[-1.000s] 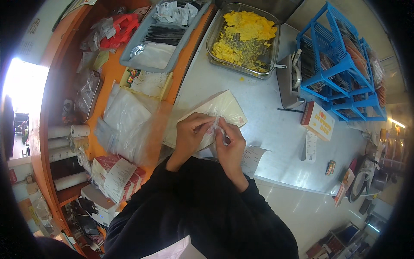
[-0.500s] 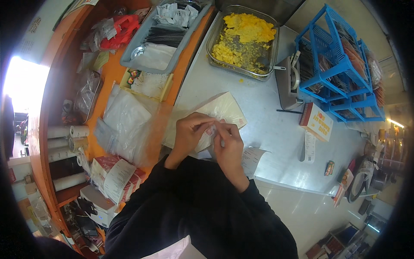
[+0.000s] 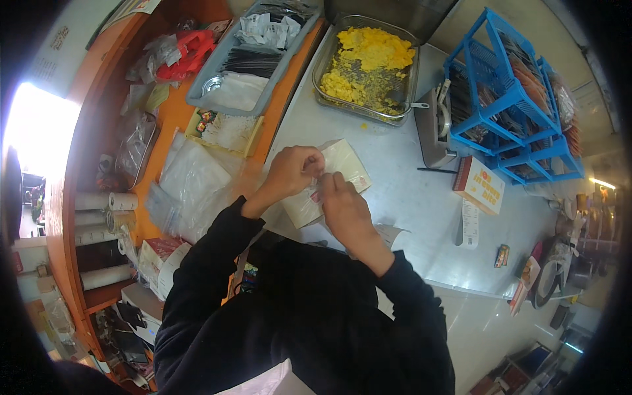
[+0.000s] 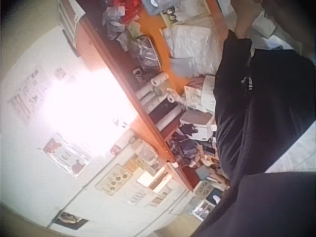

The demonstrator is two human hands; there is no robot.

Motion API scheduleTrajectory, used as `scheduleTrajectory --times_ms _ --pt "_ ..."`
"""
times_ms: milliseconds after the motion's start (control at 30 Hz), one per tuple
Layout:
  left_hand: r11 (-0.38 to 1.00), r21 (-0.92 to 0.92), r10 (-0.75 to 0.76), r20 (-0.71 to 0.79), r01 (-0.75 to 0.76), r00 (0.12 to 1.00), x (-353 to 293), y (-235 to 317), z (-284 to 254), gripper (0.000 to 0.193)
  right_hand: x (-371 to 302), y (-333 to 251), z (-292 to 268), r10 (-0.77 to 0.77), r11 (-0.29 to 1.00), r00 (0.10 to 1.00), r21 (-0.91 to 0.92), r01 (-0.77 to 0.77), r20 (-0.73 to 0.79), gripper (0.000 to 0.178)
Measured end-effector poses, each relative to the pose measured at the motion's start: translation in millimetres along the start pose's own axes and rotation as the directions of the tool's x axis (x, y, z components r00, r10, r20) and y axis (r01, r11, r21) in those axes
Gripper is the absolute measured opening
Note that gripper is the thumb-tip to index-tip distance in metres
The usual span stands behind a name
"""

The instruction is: The person scoops scrambled eggs into a takeout box containing rice and chicken, packs additional sides, staples the boxes, places them in a plastic bag with condiments and cutlery, and attaches a receipt.

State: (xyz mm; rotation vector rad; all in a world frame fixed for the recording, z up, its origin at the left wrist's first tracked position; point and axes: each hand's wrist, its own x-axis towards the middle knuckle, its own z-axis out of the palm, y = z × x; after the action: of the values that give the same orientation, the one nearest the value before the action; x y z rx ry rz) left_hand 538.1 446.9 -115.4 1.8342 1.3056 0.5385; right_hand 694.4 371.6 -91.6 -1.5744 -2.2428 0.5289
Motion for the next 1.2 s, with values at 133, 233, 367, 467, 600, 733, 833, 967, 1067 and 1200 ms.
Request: scheduleTrajectory --times_ms 133,233,367,467,600,733,833,967,1067,1200 --pt "0.980 -0.194 0.020 -0.156 -0.051 0.988 7.8 -22.1 14.0 0.006 -0.5 4.2 13.2 -0.111 0.936 0.990 -0.326 0.133 0.085 0.027" --pt "0.885 -0.465 -0.024 -0.102 -0.026 0.995 2.9 -35.5 12.2 0.006 -4.4 7.2 17.4 -0.182 0.834 0.975 -0.504 0.224 0.131 0.026" --pt "0.790 -0.611 -0.108 -0.063 0.047 0.992 -24.0 -24.0 -4.5 0.006 -6.1 18.6 -6.4 -0.282 0.895 0.949 -0.318 0.313 0.142 0.027" --pt "0.916 -0.363 -0.018 -0.461 -0.170 0.887 -59.5 27.4 -9.5 0.007 -28.2 57.6 -22.2 -0.117 0.989 0.969 0.063 0.133 -0.219 0.027" --pt "0.785 -0.383 0.482 -0.119 -0.488 0.868 -129.0 75.5 24.5 0.015 -77.4 135.1 -34.3 0.361 0.931 0.717 0.191 -0.310 -0.596 0.017" --pt "0.799 -0.062 0.581 0.335 -0.598 0.742 -104.7 31.1 133.7 0.033 -80.3 246.3 -23.6 0.172 0.869 0.862 -0.339 -0.361 -0.477 0.027" --pt "0.701 0.114 0.586 0.472 -0.704 0.659 -88.0 -1.4 176.6 0.043 -76.1 301.7 -13.2 0.027 0.809 0.938 -0.544 -0.224 -0.346 0.031" --pt "0.732 0.248 0.513 0.411 -0.634 0.754 -84.6 6.9 193.5 0.045 -76.2 310.8 -22.0 0.078 0.814 0.988 -0.564 -0.141 -0.134 0.030" --pt "0.800 0.286 0.463 0.266 -0.528 0.845 -68.5 6.9 202.5 0.056 -87.9 287.0 -27.7 -0.117 0.810 0.983 -0.586 0.013 -0.140 0.013" --pt "0.910 0.211 0.330 0.155 -0.358 0.931 -55.9 3.8 216.4 0.091 -117.4 201.2 -36.8 0.273 0.940 0.898 0.294 -0.173 -0.345 0.013"
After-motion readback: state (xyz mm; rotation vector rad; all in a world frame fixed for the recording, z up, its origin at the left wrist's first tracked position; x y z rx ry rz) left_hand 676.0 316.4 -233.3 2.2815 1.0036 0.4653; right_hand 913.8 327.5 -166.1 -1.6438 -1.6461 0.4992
